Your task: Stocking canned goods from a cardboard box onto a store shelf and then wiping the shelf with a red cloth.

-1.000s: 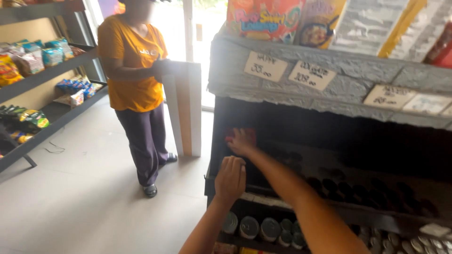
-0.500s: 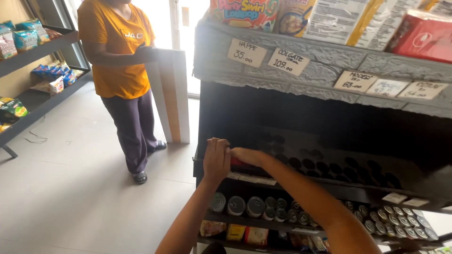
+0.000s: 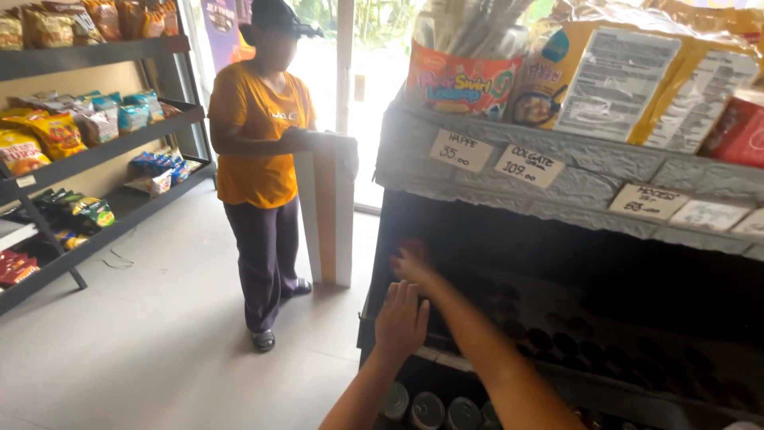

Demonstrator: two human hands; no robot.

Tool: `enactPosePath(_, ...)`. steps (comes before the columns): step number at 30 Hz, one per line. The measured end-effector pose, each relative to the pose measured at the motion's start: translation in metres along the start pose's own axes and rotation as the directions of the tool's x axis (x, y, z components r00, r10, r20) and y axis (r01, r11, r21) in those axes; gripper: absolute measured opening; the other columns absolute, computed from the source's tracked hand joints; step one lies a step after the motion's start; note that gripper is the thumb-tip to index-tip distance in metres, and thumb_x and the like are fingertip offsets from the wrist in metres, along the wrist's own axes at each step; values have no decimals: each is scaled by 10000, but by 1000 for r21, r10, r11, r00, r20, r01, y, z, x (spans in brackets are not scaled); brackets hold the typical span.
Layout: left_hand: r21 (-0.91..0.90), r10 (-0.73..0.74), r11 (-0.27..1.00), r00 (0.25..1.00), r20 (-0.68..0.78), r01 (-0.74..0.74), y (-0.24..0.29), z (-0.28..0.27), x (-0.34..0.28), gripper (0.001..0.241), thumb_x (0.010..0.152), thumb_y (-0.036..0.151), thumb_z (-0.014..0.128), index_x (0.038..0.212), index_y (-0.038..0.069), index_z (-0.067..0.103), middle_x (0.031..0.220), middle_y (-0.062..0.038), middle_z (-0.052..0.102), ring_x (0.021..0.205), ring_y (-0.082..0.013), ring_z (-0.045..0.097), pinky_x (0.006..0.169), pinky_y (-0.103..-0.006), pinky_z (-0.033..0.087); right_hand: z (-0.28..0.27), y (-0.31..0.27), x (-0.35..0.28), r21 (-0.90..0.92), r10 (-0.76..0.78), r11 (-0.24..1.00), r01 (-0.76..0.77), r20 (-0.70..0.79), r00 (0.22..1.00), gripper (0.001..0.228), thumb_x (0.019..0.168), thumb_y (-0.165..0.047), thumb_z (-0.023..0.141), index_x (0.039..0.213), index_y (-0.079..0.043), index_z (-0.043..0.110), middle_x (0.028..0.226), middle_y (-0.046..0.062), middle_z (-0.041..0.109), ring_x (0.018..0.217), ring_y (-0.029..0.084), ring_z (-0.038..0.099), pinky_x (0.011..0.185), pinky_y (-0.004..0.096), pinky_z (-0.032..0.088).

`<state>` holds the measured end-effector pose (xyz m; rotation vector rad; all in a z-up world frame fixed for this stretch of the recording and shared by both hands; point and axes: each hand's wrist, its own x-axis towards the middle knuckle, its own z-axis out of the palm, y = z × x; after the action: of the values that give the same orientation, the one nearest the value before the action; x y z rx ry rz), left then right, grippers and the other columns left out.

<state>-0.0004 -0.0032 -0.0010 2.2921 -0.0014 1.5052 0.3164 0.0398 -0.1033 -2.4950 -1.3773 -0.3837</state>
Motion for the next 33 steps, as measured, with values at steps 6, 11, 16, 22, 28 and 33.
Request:
enactPosePath(6, 56, 104, 993, 995, -3, -104, -5, 2, 3, 316, 1076, 328, 362, 946, 101, 538, 793, -57, 429, 719, -294, 510, 759, -429, 473, 106, 71, -25, 335, -255, 926, 172, 221, 941, 603, 984, -503, 519, 1296, -8, 669, 1321, 228, 671, 1298, 383, 589, 1137, 499, 417)
enactPosePath(11, 92, 115, 989, 993, 20, -116, 5, -6, 7, 304, 1068, 358, 375, 1016, 100, 526, 868, -73, 441, 783, -296, 504, 761, -436, 437, -79, -24, -174, 677, -305, 735, -41, 384, 872, 478, 943, -405, 652, 1304, -99, 716, 1383, 116, 661, 1306, 316, 581, 1177, 428, 395)
enactPosePath(16, 4, -20, 1000, 980, 197, 20, 1, -4, 8, 400, 1101, 426, 262, 1006, 146, 531, 881, -30, 467, 833, -239, 562, 724, -362, 489, -219, -11, -178, 167, 112, 932, -322, 713, 693, 763, 950, -739, 388, 1156, -129, 797, 1314, 95, 717, 1293, 301, 613, 1141, 430, 438)
enactPosePath(22, 34, -89, 996, 953, 290, 82, -2, 1, 6, 497, 1091, 509, 223, 1011, 128, 531, 894, -67, 486, 873, -272, 580, 719, -389, 516, -170, 64, -99, -359, 471, 831, -425, 48, 881, 385, 1013, -434, 475, 999, -164, 748, 824, 50, 731, 807, 214, 754, 667, 398, 583)
enactPosePath(28, 111, -53, 994, 941, 334, 17, -10, 11, 6, 446, 1051, 531, 307, 1044, 134, 508, 942, -66, 474, 948, -290, 547, 757, -398, 503, -84, 7, -89, -135, 260, 963, -232, 251, 932, 592, 1018, -467, 410, 1360, -34, 623, 1380, 234, 595, 1320, 407, 567, 1099, 507, 462)
enactPosePath(33, 57, -48, 998, 939, 342, 31, -6, -1, 9, 354, 1001, 453, 431, 1044, 115, 525, 971, -106, 502, 980, -333, 544, 833, -449, 490, -71, -19, -144, 421, -91, 897, -131, 467, 879, 433, 943, -255, 481, 1263, -48, 685, 1340, 213, 650, 1294, 415, 565, 1118, 510, 446)
